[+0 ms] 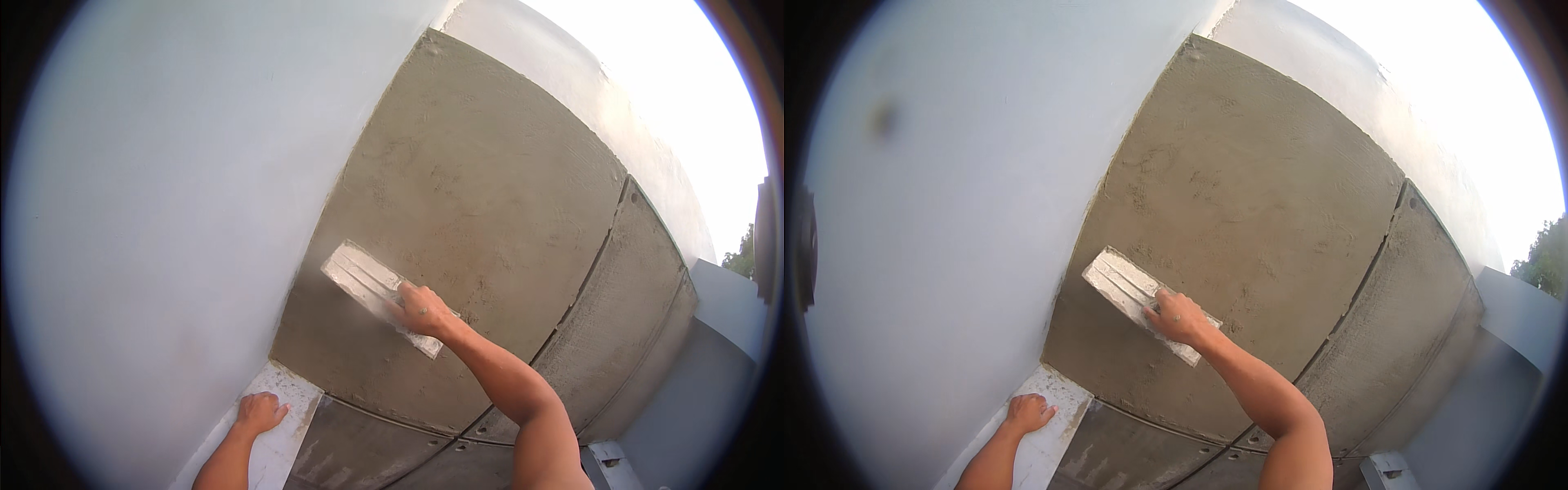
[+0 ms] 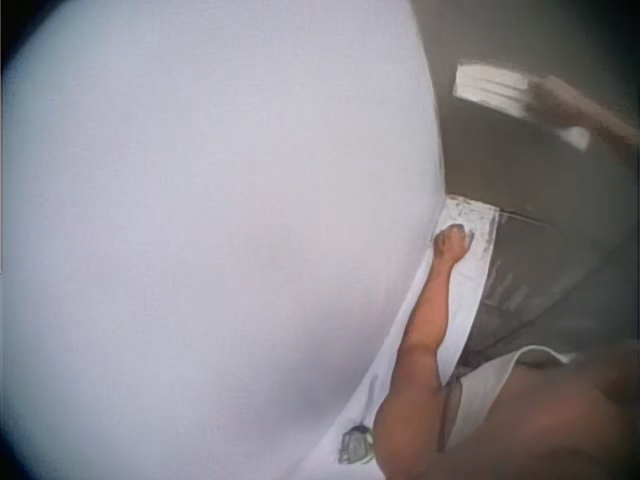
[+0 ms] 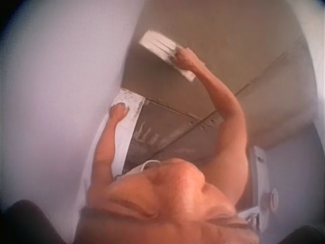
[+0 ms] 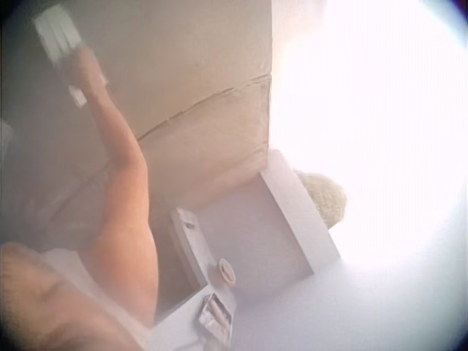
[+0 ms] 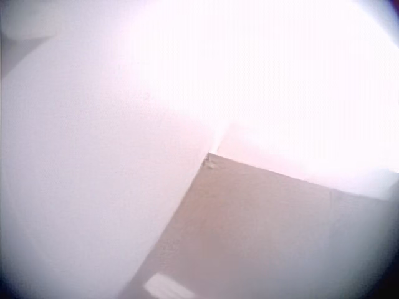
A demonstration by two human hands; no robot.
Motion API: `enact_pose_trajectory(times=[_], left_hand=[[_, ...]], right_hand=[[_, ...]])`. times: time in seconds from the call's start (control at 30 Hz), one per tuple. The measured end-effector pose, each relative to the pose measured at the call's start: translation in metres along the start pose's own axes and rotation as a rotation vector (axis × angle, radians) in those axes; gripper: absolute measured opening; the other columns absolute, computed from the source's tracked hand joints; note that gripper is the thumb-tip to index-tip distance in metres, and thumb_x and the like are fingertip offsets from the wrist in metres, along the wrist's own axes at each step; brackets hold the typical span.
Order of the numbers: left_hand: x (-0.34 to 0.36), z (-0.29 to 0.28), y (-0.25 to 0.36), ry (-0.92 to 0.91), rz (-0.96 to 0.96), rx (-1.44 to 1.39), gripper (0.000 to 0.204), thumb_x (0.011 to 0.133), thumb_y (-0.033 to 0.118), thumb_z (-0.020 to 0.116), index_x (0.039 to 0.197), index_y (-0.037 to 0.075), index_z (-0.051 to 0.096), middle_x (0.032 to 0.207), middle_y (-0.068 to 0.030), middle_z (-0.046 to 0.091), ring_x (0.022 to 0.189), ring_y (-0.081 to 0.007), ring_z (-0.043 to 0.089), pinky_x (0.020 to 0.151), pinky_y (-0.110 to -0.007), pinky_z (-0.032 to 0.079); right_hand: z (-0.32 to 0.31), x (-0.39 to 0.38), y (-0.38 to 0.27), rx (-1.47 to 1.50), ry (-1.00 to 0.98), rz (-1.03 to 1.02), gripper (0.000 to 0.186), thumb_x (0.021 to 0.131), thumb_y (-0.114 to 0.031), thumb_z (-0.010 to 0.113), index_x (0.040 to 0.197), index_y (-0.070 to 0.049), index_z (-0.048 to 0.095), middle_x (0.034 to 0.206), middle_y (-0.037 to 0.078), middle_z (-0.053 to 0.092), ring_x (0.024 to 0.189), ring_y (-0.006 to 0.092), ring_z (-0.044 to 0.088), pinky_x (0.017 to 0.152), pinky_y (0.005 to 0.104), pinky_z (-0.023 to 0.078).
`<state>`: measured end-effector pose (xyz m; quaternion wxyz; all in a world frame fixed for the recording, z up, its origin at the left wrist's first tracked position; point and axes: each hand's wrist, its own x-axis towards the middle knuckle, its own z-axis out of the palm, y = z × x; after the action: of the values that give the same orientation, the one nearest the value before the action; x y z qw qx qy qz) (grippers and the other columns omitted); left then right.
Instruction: The person applies and smooths wet plaster onto a curved wall using a trowel and a hawk. They repeatedly scoop plaster from a bucket, spread it across the surface, and level it with the trowel. The person also pours water from a small cup onto the wall and spreads it with the trowel.
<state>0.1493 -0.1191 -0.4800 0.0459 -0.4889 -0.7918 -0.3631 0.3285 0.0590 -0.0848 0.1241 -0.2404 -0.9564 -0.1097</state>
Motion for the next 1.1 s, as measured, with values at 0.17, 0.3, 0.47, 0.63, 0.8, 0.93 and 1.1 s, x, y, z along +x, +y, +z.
enact_pose_trajectory(times=[0.17, 0.3, 0.47, 0.63, 0.8, 0.93, 1.1], left_hand=[[0.003, 0.002, 0.003, 0.028, 0.007, 0.016, 0.044, 0.089, 0.044, 0.066, 0.073, 0.004, 0.072, 0.081, -0.0159, 0.071, 0.077, -0.0376, 0.068, 0.073, -0.050, 0.052], [0.002, 0.003, 0.005, 0.039, -0.015, 0.035, 0.043, 0.089, 0.043, 0.067, 0.074, 0.003, 0.072, 0.081, -0.0155, 0.071, 0.078, -0.0375, 0.068, 0.074, -0.050, 0.052], [0.005, 0.006, 0.007, 0.052, -0.047, 0.070, 0.041, 0.087, 0.042, 0.068, 0.071, 0.004, 0.071, 0.076, -0.0151, 0.070, 0.074, -0.0372, 0.067, 0.072, -0.051, 0.051], [0.004, 0.003, 0.010, 0.030, -0.045, 0.051, 0.040, 0.087, 0.043, 0.068, 0.071, 0.006, 0.071, 0.074, -0.0144, 0.069, 0.073, -0.0363, 0.067, 0.071, -0.050, 0.051], [0.001, -0.003, 0.013, -0.002, -0.076, 0.055, 0.043, 0.089, 0.046, 0.064, 0.074, 0.006, 0.073, 0.079, -0.0147, 0.071, 0.077, -0.0357, 0.069, 0.074, -0.050, 0.052], [0.004, -0.008, 0.017, -0.056, -0.101, 0.054, 0.045, 0.091, 0.047, 0.061, 0.079, 0.005, 0.074, 0.084, -0.0159, 0.073, 0.082, -0.0361, 0.070, 0.078, -0.050, 0.053], [0.004, -0.015, 0.022, -0.109, -0.112, 0.078, 0.046, 0.093, 0.046, 0.059, 0.085, 0.004, 0.075, 0.089, -0.0179, 0.073, 0.088, -0.0364, 0.070, 0.080, -0.050, 0.054]], right_hand=[[-0.041, -0.062, 0.097, 0.127, 0.818, 0.246, 0.039, 0.098, -0.033, 0.062, 0.093, 0.005, 0.055, 0.081, 0.034, 0.065, 0.081, 0.0505, 0.067, 0.073, 0.0543, 0.050], [-0.120, -0.073, 0.177, 0.598, 1.185, 0.555, 0.038, 0.098, -0.031, 0.065, 0.088, 0.005, 0.059, 0.064, 0.014, 0.061, 0.047, 0.0231, 0.059, 0.043, 0.0402, 0.046], [-0.130, -0.032, 0.170, 0.590, 0.955, 0.364, 0.043, 0.098, -0.036, 0.065, 0.089, 0.006, 0.060, 0.065, 0.015, 0.061, 0.049, 0.0253, 0.061, 0.045, 0.0418, 0.048], [-0.023, -0.042, 0.120, 0.170, 0.485, 0.176, 0.047, 0.096, -0.040, 0.065, 0.098, 0.007, 0.058, 0.084, 0.035, 0.064, 0.085, 0.0542, 0.063, 0.075, 0.0548, 0.049], [-0.022, -0.100, 0.186, 0.512, 1.063, 0.500, 0.040, 0.099, -0.037, 0.066, 0.087, 0.000, 0.057, 0.061, 0.006, 0.055, 0.045, 0.0167, 0.052, 0.040, 0.0364, 0.042], [-0.068, -0.104, 0.247, 1.194, 1.382, 0.582, 0.040, 0.101, -0.040, 0.062, 0.078, -0.011, 0.047, 0.055, -0.002, 0.040, 0.038, 0.0126, 0.041, 0.033, 0.0321, 0.036], [-0.110, -0.051, 0.202, 0.940, 1.132, 0.406, 0.039, 0.100, -0.038, 0.064, 0.080, -0.007, 0.053, 0.054, -0.002, 0.042, 0.037, 0.0110, 0.041, 0.033, 0.0303, 0.035]])
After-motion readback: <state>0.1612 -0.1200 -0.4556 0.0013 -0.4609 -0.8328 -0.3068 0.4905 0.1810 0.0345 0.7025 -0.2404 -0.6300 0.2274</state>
